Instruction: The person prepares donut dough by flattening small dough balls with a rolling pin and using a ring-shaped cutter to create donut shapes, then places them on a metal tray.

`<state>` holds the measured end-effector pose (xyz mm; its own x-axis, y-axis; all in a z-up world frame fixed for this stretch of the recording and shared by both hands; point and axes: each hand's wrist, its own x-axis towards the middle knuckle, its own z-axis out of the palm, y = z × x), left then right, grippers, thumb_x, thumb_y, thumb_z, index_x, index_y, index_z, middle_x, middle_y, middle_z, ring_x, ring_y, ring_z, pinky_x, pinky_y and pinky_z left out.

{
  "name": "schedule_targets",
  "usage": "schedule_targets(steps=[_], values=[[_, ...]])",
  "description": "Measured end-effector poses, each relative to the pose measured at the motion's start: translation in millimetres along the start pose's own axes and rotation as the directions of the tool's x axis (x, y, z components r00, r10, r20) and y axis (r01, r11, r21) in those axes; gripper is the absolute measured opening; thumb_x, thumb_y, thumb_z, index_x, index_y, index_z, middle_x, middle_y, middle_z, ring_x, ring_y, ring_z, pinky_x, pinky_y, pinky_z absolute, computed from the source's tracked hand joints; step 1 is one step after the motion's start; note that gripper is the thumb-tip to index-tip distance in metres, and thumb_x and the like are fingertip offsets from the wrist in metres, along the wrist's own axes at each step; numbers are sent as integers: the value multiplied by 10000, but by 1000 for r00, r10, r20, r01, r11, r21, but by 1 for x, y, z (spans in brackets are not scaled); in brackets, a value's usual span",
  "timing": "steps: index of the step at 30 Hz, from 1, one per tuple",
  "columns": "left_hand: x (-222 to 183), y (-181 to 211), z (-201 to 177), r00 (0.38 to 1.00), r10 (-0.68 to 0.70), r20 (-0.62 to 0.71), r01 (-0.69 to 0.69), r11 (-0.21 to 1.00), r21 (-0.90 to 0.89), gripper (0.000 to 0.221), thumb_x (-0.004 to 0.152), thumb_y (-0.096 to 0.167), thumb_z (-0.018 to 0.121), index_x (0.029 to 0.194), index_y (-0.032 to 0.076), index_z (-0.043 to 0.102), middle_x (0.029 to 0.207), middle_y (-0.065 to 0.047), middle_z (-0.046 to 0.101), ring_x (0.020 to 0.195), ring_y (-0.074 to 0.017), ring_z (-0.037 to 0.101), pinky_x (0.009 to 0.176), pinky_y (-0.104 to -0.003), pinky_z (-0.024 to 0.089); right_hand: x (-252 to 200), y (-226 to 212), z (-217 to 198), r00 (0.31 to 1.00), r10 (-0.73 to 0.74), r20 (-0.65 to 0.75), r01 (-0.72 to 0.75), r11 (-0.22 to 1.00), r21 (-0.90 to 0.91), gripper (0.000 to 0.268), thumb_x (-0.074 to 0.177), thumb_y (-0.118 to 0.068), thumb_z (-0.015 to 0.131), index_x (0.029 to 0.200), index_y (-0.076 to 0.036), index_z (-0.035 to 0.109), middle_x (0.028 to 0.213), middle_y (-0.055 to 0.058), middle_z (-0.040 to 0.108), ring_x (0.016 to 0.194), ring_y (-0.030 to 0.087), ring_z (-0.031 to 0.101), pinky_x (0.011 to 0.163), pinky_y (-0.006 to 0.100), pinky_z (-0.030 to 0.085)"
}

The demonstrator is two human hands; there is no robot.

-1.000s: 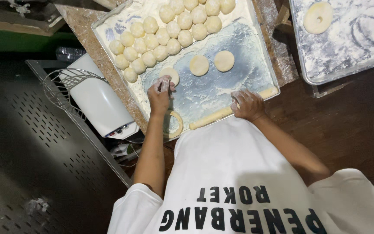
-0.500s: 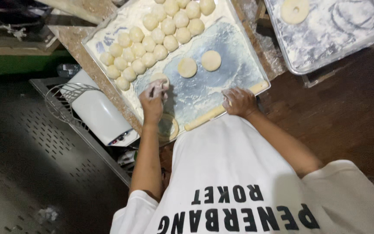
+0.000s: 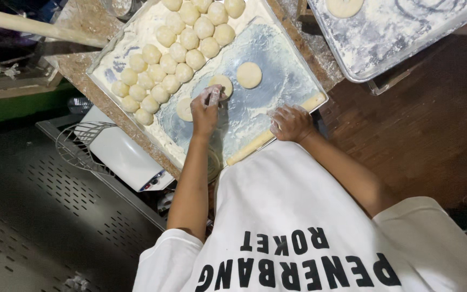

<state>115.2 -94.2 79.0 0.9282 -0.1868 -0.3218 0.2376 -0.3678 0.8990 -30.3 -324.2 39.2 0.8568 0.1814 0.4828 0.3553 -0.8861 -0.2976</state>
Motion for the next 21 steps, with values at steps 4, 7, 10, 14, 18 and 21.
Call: schedule_targets(steps=[4,7,10,14,18,21], values=[[11,-16,1,998,52,29,-53,998,36,209,1039,177,616,1087,41,767,801,-114,752,690,-168,678,657,-336,579,-5,3,7,1000,8,6,-7,1000,-24,53,850,-227,611,843,-196,569,732,8,526,605,229,586,543,364,476],[11,-17,0,993,110,30,-112,991,68,195,1033,188,619,1037,84,784,769,-92,750,671,-175,697,650,-340,589,-2,2,5,1000,-16,-16,16,1000,-16,65,855,-220,609,849,-187,554,729,18,519,598,238,578,537,376,473],[8,-14,-3,992,116,51,-120,988,98,195,1030,212,624,1029,102,785,769,-89,747,697,-187,711,688,-355,593,0,0,2,1000,-7,-15,7,1000,-28,73,832,-215,619,821,-192,551,720,11,523,595,241,581,538,376,474],[-9,21,-16,993,115,22,-115,993,18,223,1042,179,586,1082,77,780,795,-115,733,662,-178,620,680,-359,561,0,-2,-2,1000,12,-26,-13,999,-42,62,858,-232,594,807,-218,560,694,-5,505,602,222,580,548,356,478],[-15,49,13,991,123,50,-123,992,6,204,1022,184,630,1108,85,786,792,-106,737,659,-147,615,664,-348,563,-7,2,3,1000,11,-14,-11,1000,-10,106,905,-285,554,814,-233,568,698,-19,505,609,213,585,560,350,483],[-1,42,41,983,121,135,-120,993,-22,230,1047,213,593,1110,84,772,804,-101,744,636,-148,613,641,-355,555,-10,3,3,1000,31,-3,-31,999,-11,110,901,-307,559,831,-228,589,705,-6,521,622,220,599,569,347,489]])
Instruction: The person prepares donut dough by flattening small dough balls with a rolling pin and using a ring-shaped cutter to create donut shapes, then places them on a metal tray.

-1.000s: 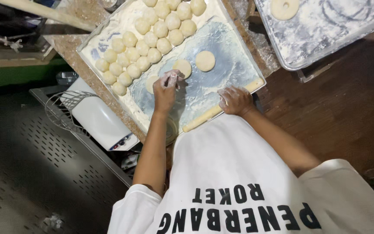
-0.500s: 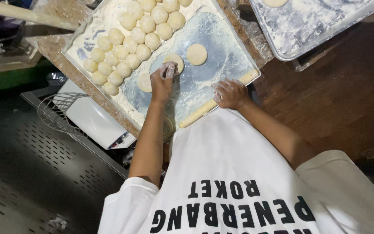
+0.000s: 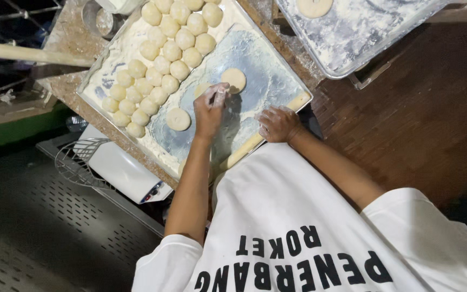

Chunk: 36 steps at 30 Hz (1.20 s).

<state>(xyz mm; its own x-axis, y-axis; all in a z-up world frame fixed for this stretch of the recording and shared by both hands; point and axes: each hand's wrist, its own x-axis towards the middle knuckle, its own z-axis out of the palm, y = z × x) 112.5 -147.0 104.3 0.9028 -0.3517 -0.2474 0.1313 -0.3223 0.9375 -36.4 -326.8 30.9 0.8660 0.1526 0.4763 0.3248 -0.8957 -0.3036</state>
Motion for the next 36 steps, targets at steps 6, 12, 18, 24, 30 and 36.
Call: schedule_targets(steps=[6,12,18,24,30,36], values=[[21,-22,17,998,46,44,-50,994,99,239,1032,247,620,1084,82,785,800,-127,757,656,-205,692,670,-372,587,-3,1,4,999,-7,-35,6,1000,-25,96,895,-296,541,861,-226,597,724,-5,500,648,220,590,575,353,482],[21,-29,23,997,73,28,-77,985,154,191,1026,181,635,1075,72,785,832,-163,766,767,-271,752,716,-413,604,-4,2,6,999,-1,-43,0,1000,-15,117,923,-289,516,867,-218,590,728,0,487,648,226,586,584,355,481],[38,-26,28,982,174,68,-184,965,187,251,1029,238,604,951,68,771,806,-179,746,779,-364,740,738,-478,575,-4,11,16,999,10,48,-9,1000,-30,93,880,-314,556,910,-243,608,762,-19,528,690,211,619,590,354,501],[10,7,13,995,26,-99,-23,999,26,217,998,164,597,1008,44,778,817,-162,744,714,-233,673,759,-444,565,12,7,0,886,290,362,-346,933,101,204,907,-352,619,1010,-175,632,791,58,655,773,309,726,619,465,579],[-53,-42,-2,995,-102,20,94,966,243,260,1012,237,610,949,45,773,798,-193,728,756,-350,713,705,-490,532,109,18,-8,684,546,484,-661,745,94,477,903,-266,733,1269,0,581,1130,237,603,1075,486,653,833,587,581],[-53,-8,-11,943,266,-200,-124,839,530,244,984,165,644,1109,-20,742,883,-246,660,865,-430,661,788,-511,532,131,23,39,614,490,619,-669,739,79,427,857,-188,799,1210,-54,598,1254,200,528,1220,460,572,845,603,600]])
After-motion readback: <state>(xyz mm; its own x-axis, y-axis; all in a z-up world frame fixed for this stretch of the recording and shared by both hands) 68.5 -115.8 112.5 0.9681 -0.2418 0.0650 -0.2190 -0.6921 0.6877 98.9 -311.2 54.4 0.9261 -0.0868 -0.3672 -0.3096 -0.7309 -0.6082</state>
